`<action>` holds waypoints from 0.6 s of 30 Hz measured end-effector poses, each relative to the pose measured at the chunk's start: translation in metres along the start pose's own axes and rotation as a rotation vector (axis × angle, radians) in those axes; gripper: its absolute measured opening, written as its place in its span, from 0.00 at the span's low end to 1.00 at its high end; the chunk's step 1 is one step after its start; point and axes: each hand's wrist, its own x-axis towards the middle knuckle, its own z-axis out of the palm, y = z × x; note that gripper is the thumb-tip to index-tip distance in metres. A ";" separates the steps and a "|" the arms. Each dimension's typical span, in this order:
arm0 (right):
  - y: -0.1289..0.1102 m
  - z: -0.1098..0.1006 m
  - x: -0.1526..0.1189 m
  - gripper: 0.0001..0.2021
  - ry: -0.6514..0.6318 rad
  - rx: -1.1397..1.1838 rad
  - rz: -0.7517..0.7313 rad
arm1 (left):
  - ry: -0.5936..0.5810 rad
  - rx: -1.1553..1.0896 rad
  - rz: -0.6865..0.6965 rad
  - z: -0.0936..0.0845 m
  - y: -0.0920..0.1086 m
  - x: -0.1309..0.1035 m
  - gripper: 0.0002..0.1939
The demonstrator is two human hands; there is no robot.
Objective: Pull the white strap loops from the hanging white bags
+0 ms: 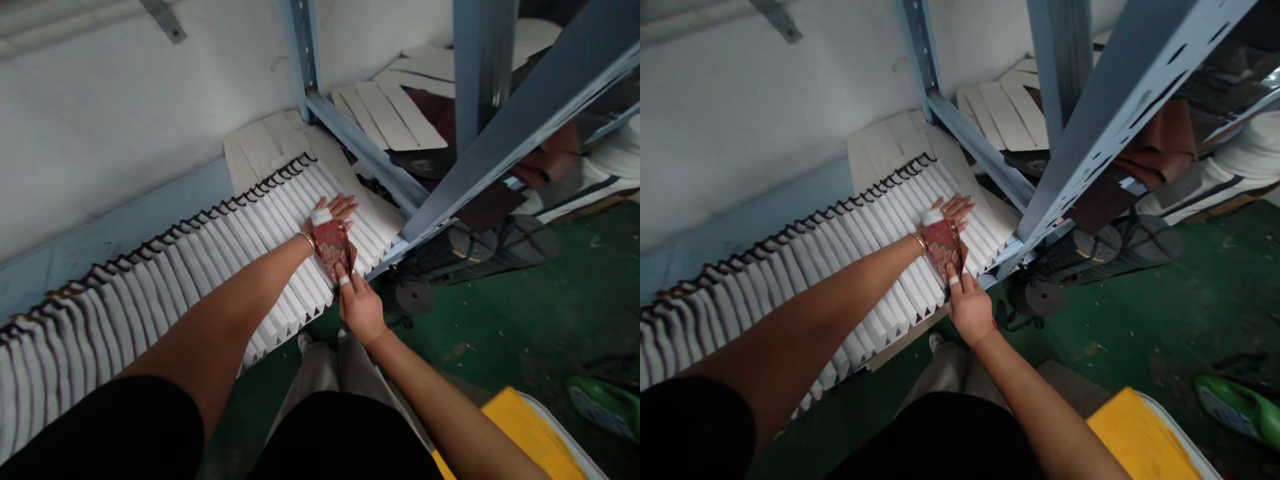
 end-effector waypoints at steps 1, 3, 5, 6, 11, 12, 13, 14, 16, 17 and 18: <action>0.003 0.010 -0.012 0.32 -0.045 -0.029 -0.018 | 0.016 0.009 -0.022 0.002 0.000 0.000 0.30; 0.012 0.017 -0.055 0.34 -0.082 -0.025 -0.010 | 0.042 0.015 -0.047 0.005 0.000 -0.002 0.30; 0.021 0.004 -0.100 0.36 -0.080 0.069 -0.016 | 0.044 0.007 -0.048 0.004 0.001 -0.005 0.31; 0.025 -0.008 -0.114 0.36 -0.080 0.140 -0.019 | 0.046 0.003 -0.048 0.003 0.001 -0.006 0.31; 0.039 -0.064 -0.038 0.32 0.209 0.168 0.058 | 0.030 0.028 -0.040 -0.002 0.001 -0.003 0.30; 0.044 -0.068 -0.009 0.30 0.219 0.101 0.117 | 0.020 0.042 -0.050 -0.004 0.002 -0.001 0.30; 0.049 -0.067 0.015 0.28 0.195 0.015 0.194 | 0.003 0.054 -0.064 -0.006 0.004 -0.001 0.30; 0.053 -0.064 0.030 0.27 0.128 -0.065 0.251 | -0.019 0.068 -0.083 -0.008 0.008 -0.002 0.31; 0.057 -0.053 0.030 0.26 -0.070 -0.153 0.280 | -0.074 0.099 -0.116 -0.013 0.018 -0.004 0.32; 0.060 -0.047 0.016 0.27 -0.099 -0.179 0.273 | -0.089 0.127 -0.134 -0.015 0.025 -0.005 0.33; 0.064 -0.042 -0.003 0.28 -0.103 -0.166 0.231 | -0.087 0.161 -0.164 -0.016 0.031 -0.006 0.33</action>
